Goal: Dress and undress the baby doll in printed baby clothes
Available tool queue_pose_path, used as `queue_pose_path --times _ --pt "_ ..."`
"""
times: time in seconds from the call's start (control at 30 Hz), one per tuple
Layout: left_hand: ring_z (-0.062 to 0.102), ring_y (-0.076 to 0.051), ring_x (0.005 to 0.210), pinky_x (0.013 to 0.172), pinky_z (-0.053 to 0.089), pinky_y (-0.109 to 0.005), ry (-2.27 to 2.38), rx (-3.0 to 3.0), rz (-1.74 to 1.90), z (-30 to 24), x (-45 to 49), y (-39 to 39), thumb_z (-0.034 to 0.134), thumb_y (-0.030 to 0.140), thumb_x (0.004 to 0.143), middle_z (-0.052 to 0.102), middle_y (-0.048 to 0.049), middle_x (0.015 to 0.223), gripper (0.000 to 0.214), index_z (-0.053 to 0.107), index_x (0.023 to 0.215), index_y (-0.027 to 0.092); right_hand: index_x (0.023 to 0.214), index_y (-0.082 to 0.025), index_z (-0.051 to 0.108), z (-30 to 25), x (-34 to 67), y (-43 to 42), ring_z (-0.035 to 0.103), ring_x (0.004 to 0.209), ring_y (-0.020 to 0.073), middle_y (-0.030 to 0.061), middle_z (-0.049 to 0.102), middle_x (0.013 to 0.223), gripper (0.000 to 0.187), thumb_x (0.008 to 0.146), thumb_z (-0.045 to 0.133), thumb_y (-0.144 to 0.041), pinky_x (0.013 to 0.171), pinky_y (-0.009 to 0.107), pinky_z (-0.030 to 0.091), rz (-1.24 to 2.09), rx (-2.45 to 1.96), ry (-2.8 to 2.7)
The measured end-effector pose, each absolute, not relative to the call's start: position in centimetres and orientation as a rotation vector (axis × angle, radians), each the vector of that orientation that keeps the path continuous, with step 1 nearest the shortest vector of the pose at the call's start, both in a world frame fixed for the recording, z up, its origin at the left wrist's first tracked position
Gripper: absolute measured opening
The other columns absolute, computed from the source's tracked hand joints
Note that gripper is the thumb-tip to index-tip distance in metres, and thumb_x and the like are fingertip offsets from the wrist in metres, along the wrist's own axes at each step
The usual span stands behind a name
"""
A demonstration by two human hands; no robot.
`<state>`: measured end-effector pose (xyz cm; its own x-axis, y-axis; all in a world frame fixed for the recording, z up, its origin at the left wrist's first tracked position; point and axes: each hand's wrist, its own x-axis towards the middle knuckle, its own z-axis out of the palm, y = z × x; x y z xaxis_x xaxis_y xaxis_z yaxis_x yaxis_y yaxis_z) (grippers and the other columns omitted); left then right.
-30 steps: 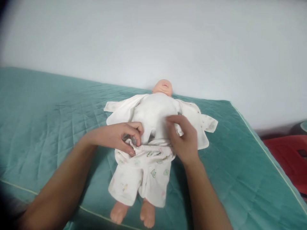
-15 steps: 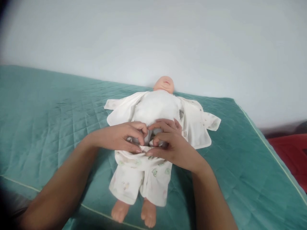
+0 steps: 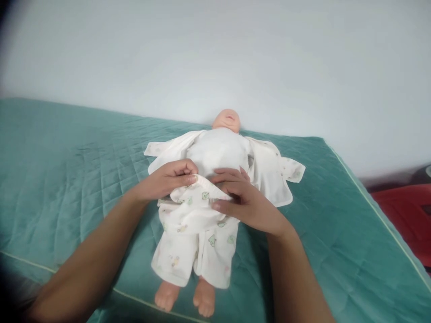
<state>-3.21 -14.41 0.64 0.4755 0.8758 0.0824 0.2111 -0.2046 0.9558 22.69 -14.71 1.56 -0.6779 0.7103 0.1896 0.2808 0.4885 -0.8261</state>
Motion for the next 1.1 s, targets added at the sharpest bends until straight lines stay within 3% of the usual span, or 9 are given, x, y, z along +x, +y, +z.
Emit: queue_pose_path --times 0.13,0.27,0.37,0.47,0.57,0.8,1.1 --pt "0.04 -0.009 0.063 0.056 0.032 -0.022 0.967 1.632 0.934 0.2 -3.3 -14.1 0.064 0.047 0.091 0.047 0.0026 0.071 0.03 0.059 0.084 0.018 0.074 -0.025 0.069 1.2 23.1 -14.6 0.055 0.129 0.0293 0.0068 0.071 0.113 0.026 0.088 0.07 -0.046 0.108 0.047 0.045 1.223 -0.82 -1.986" --pt "0.04 -0.009 0.062 0.055 0.031 -0.023 1.009 1.519 1.061 -0.3 -3.5 -13.9 0.065 0.049 0.09 0.048 0.0024 0.07 0.033 0.058 0.08 0.018 0.067 -0.024 0.066 0.4 23.9 -14.4 0.065 0.096 0.0265 0.0056 0.07 0.091 0.039 0.083 0.071 -0.059 0.09 0.043 0.053 1.298 -1.018 -1.665" --pt "0.039 -0.01 0.06 0.055 0.031 -0.023 1.078 1.397 1.179 -0.9 -3.5 -13.3 0.066 0.048 0.088 0.045 0.0031 0.067 0.033 0.057 0.077 0.018 0.059 -0.023 0.059 -0.3 24.4 -14.0 0.057 0.066 0.0184 -0.0001 0.056 0.063 0.046 0.078 0.074 -0.061 0.073 0.035 0.052 1.284 -1.156 -1.494" --pt "0.04 -0.01 0.059 0.055 0.033 -0.023 1.171 1.266 1.32 -2.0 -3.6 -12.3 0.068 0.047 0.084 0.046 0.0035 0.066 0.031 0.056 0.076 0.019 0.058 -0.022 0.056 -0.7 24.7 -13.5 0.041 0.051 0.0124 -0.0033 0.045 0.054 0.046 0.079 0.075 -0.059 0.05 0.028 0.038 1.328 -1.245 -1.389" --pt "0.042 -0.01 0.059 0.057 0.036 -0.024 1.214 1.144 1.412 -3.1 -3.8 -11.3 0.069 0.046 0.082 0.049 0.0038 0.066 0.029 0.056 0.076 0.02 0.062 -0.021 0.058 -0.8 24.4 -13.1 0.038 0.051 0.0108 -0.004 0.047 0.056 0.042 0.076 0.078 -0.055 0.047 0.026 0.031 1.319 -1.261 -1.341" --pt "0.046 -0.011 0.063 0.059 0.037 -0.023 1.236 1.205 1.356 -3.5 -3.6 -11.2 0.067 0.044 0.084 0.052 0.0037 0.069 0.026 0.058 0.078 0.02 0.071 -0.022 0.063 -1.2 23.4 -12.4 0.048 0.056 0.0123 -0.0037 0.057 0.064 0.029 0.07 0.082 -0.044 0.054 0.027 0.04 1.261 -1.16 -1.141" --pt "0.047 -0.013 0.066 0.06 0.036 -0.024 1.405 1.209 1.287 -4.2 -3.8 -10.5 0.066 0.045 0.082 0.054 0.0025 0.07 0.029 0.058 0.074 0.019 0.074 -0.02 0.064 -1.4 23.5 -12.4 0.045 0.062 0.0125 -0.0027 0.055 0.068 0.035 0.073 0.081 -0.052 0.055 0.026 0.035 1.132 -1.302 -1.349"
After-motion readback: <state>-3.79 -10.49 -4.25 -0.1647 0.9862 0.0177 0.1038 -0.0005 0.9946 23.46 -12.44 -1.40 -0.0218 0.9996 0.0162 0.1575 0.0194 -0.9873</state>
